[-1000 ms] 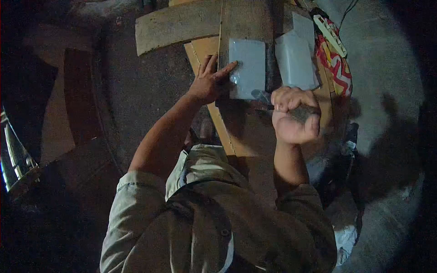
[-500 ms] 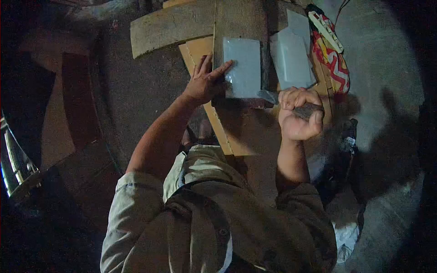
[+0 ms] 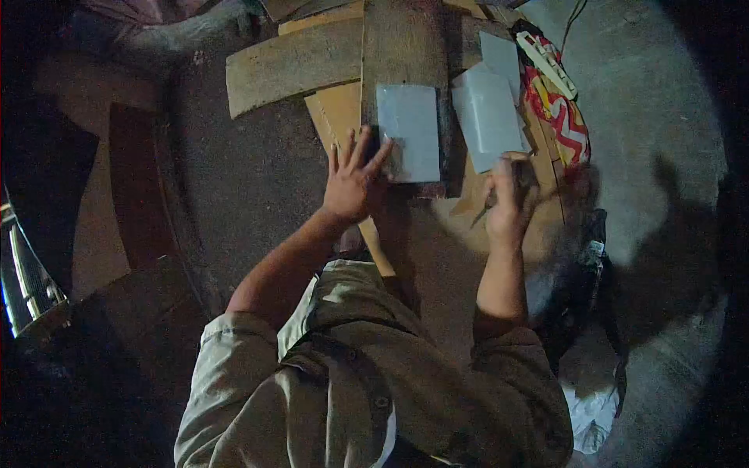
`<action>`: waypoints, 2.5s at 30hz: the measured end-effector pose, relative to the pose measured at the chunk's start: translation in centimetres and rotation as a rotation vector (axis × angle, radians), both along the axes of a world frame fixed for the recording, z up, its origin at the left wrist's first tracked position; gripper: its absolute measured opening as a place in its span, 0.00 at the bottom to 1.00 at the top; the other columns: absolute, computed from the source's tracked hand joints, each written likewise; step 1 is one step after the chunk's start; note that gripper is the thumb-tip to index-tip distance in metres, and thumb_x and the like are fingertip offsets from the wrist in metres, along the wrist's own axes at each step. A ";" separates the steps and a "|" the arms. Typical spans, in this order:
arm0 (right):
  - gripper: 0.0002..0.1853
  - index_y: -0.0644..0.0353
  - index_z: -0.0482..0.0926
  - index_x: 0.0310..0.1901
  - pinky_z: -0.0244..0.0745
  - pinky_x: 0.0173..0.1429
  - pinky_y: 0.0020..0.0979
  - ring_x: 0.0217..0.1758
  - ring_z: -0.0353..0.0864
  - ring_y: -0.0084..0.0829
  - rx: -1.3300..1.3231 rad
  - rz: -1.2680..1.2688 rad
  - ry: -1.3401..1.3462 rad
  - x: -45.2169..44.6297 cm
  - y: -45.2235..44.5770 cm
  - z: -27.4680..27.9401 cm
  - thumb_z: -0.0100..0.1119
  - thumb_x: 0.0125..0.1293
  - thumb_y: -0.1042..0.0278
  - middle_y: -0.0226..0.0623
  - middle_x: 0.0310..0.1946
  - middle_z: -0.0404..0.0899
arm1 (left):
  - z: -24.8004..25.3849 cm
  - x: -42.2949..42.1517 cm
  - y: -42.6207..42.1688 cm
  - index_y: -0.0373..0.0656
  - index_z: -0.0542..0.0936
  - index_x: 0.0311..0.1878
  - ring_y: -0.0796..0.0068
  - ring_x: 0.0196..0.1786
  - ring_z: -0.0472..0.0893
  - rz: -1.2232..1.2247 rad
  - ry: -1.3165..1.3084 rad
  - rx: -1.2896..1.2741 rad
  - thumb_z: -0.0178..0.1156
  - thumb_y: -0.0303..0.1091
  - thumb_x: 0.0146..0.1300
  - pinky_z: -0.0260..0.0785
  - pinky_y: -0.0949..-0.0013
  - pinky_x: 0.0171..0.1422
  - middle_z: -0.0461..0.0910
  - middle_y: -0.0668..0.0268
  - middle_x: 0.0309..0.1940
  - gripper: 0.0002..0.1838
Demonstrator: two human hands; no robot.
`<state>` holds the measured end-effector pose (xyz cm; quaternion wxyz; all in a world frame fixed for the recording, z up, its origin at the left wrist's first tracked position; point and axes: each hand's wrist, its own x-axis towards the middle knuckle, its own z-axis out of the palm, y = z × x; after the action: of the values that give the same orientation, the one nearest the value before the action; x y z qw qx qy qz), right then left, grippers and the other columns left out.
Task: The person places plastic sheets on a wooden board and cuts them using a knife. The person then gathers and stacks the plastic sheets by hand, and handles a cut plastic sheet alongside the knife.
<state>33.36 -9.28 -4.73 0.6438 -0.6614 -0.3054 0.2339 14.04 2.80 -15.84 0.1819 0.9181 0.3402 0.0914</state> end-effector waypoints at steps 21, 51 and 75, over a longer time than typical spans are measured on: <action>0.17 0.68 0.74 0.25 0.70 0.33 0.37 0.25 0.79 0.37 -0.650 -0.026 -0.260 -1.3 -2.3 -4.9 0.67 0.52 0.60 0.47 0.21 0.78 | 2.7 0.7 -4.7 0.63 0.55 0.72 0.50 0.75 0.44 -0.159 0.062 -0.127 0.47 0.56 0.67 0.30 0.38 0.74 0.49 0.56 0.73 0.32; 0.22 0.61 0.75 0.46 0.75 0.42 0.39 0.40 0.80 0.44 -0.291 0.438 -0.770 -9.1 -3.5 -3.2 0.69 0.48 0.69 0.45 0.37 0.79 | 3.6 1.0 -4.2 0.36 0.71 0.55 0.62 0.46 0.80 0.541 -0.936 -1.810 0.51 0.26 0.66 0.74 0.60 0.53 0.77 0.56 0.46 0.14; 0.24 0.66 0.71 0.54 0.68 0.57 0.46 0.51 0.74 0.50 -0.810 0.161 -0.709 0.5 -4.3 -11.4 0.52 0.66 0.54 0.52 0.47 0.74 | 8.2 -2.8 -3.4 0.42 0.71 0.56 0.73 0.49 0.77 0.305 -0.868 -1.657 0.57 0.34 0.66 0.71 0.62 0.55 0.77 0.65 0.46 0.17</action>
<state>33.89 -13.58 -16.11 0.1752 -0.8695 -0.4389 0.1440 11.20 -0.56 -7.66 0.8726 0.3282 0.3156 0.1770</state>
